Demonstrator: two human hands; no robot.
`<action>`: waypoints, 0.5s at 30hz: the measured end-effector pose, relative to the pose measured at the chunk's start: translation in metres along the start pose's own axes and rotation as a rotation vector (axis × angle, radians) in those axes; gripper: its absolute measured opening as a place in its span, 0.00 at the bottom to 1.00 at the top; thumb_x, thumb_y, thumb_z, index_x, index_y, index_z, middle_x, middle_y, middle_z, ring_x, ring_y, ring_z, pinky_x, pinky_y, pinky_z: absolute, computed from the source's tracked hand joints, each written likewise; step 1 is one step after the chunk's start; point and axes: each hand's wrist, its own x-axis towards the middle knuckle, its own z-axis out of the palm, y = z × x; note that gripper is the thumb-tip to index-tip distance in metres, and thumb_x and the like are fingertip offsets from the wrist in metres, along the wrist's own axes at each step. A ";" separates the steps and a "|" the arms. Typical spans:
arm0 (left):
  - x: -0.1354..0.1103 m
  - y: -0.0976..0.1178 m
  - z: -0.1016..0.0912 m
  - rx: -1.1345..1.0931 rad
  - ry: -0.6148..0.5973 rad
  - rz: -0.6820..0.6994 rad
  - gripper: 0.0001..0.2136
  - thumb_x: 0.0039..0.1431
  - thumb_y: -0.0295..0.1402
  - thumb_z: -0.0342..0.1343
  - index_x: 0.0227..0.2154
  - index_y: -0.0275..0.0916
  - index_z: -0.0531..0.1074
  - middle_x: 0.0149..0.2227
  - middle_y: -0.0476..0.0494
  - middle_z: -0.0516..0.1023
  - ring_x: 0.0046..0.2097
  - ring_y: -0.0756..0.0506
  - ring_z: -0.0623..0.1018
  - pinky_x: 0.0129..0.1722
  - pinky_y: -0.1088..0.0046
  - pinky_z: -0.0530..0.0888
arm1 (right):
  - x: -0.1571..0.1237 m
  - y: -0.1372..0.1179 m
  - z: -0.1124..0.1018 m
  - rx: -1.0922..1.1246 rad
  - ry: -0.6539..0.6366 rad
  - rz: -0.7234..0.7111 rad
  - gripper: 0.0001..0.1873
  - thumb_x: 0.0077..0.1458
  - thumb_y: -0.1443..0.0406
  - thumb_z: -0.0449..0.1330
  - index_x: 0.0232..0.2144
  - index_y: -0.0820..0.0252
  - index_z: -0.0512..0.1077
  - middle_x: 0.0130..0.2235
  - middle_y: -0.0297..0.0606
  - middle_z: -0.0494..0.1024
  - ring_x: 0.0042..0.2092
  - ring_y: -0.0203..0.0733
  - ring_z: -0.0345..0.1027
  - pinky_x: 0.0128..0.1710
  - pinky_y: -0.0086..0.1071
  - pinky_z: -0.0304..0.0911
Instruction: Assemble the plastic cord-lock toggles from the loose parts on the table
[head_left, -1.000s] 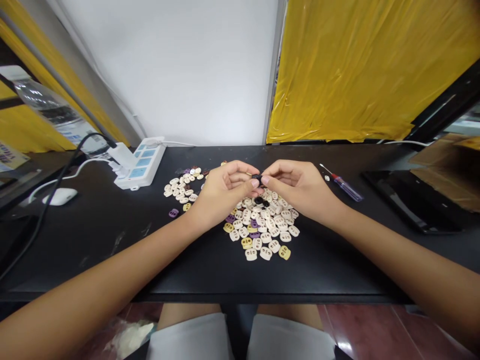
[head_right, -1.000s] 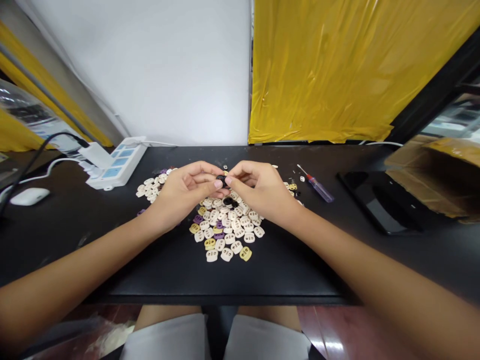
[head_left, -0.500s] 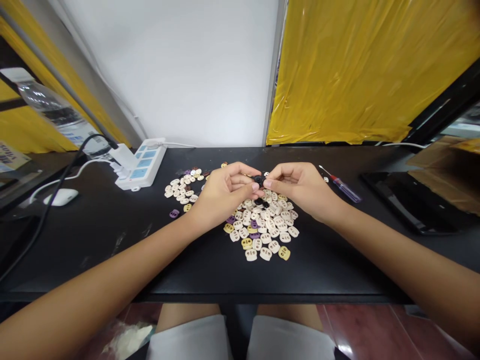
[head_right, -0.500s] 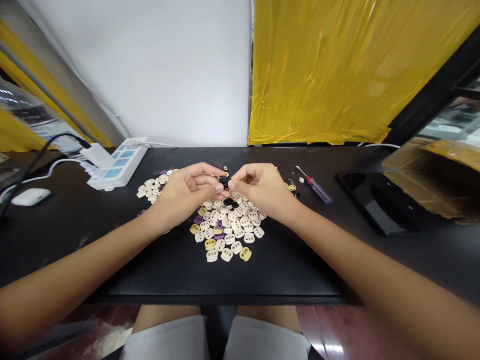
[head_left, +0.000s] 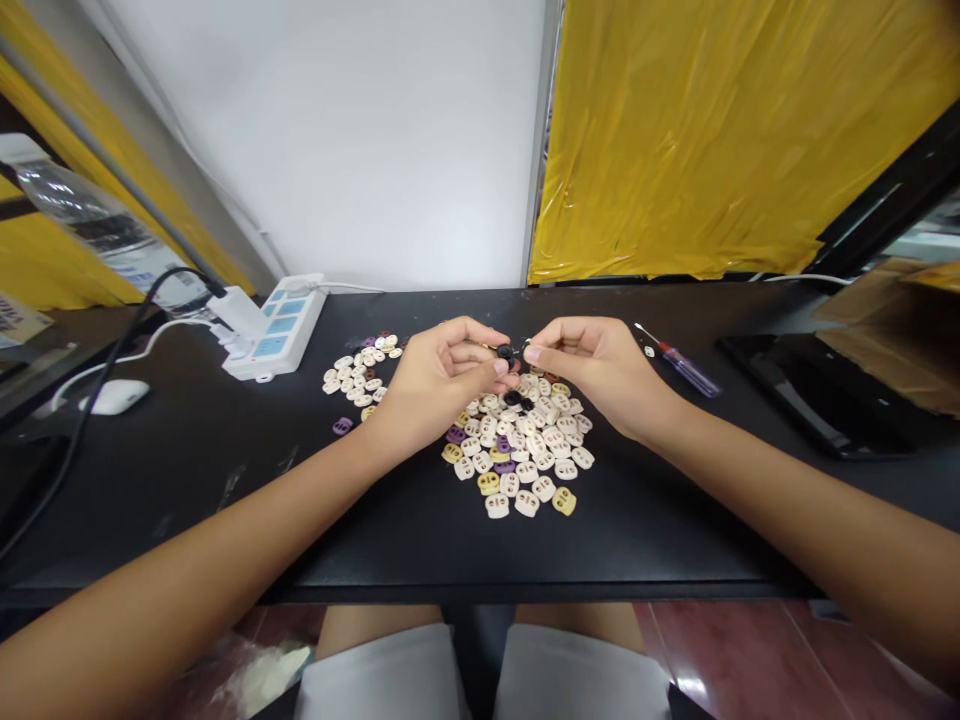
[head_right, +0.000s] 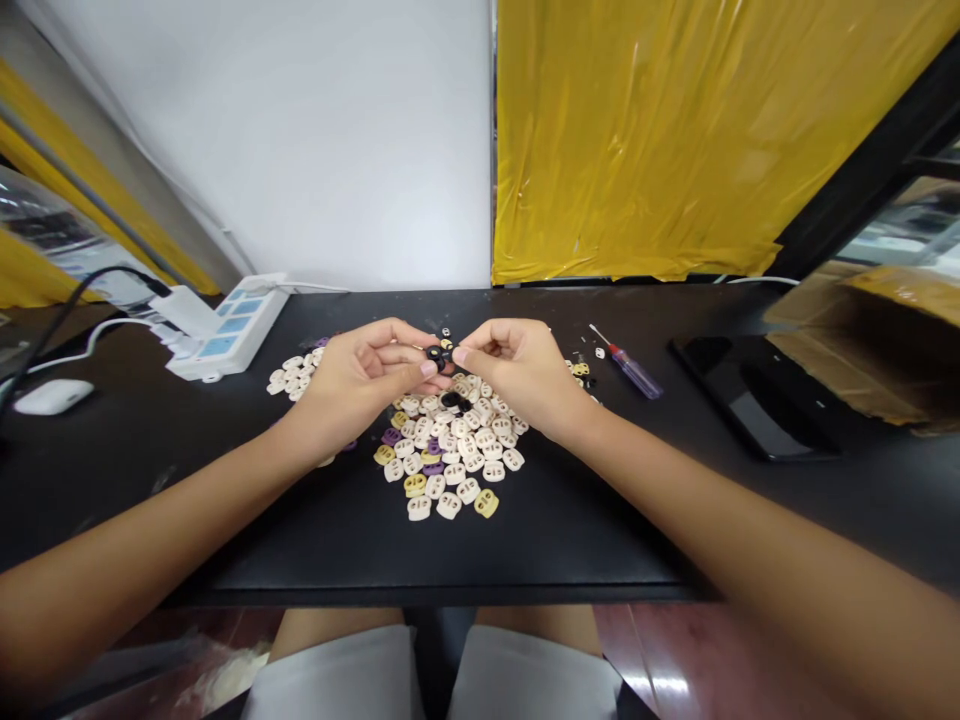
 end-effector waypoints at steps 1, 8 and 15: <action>0.000 0.000 0.000 0.003 0.002 0.000 0.14 0.53 0.32 0.71 0.39 0.34 0.75 0.31 0.41 0.86 0.36 0.44 0.87 0.38 0.72 0.83 | 0.000 0.000 0.000 -0.002 -0.009 0.002 0.08 0.46 0.63 0.71 0.24 0.60 0.78 0.27 0.36 0.79 0.30 0.37 0.68 0.34 0.34 0.63; 0.000 0.001 0.002 -0.007 -0.012 -0.006 0.16 0.51 0.33 0.73 0.39 0.33 0.75 0.30 0.42 0.85 0.35 0.44 0.87 0.36 0.74 0.83 | -0.002 -0.001 0.002 0.003 -0.028 0.018 0.08 0.45 0.63 0.72 0.24 0.60 0.77 0.26 0.35 0.78 0.29 0.38 0.67 0.32 0.34 0.61; -0.003 0.004 0.002 -0.015 -0.002 -0.027 0.17 0.48 0.32 0.74 0.38 0.33 0.76 0.29 0.42 0.85 0.34 0.44 0.87 0.35 0.74 0.84 | -0.003 -0.004 0.003 0.017 -0.054 0.035 0.16 0.42 0.57 0.76 0.22 0.60 0.76 0.25 0.35 0.76 0.28 0.37 0.64 0.29 0.33 0.59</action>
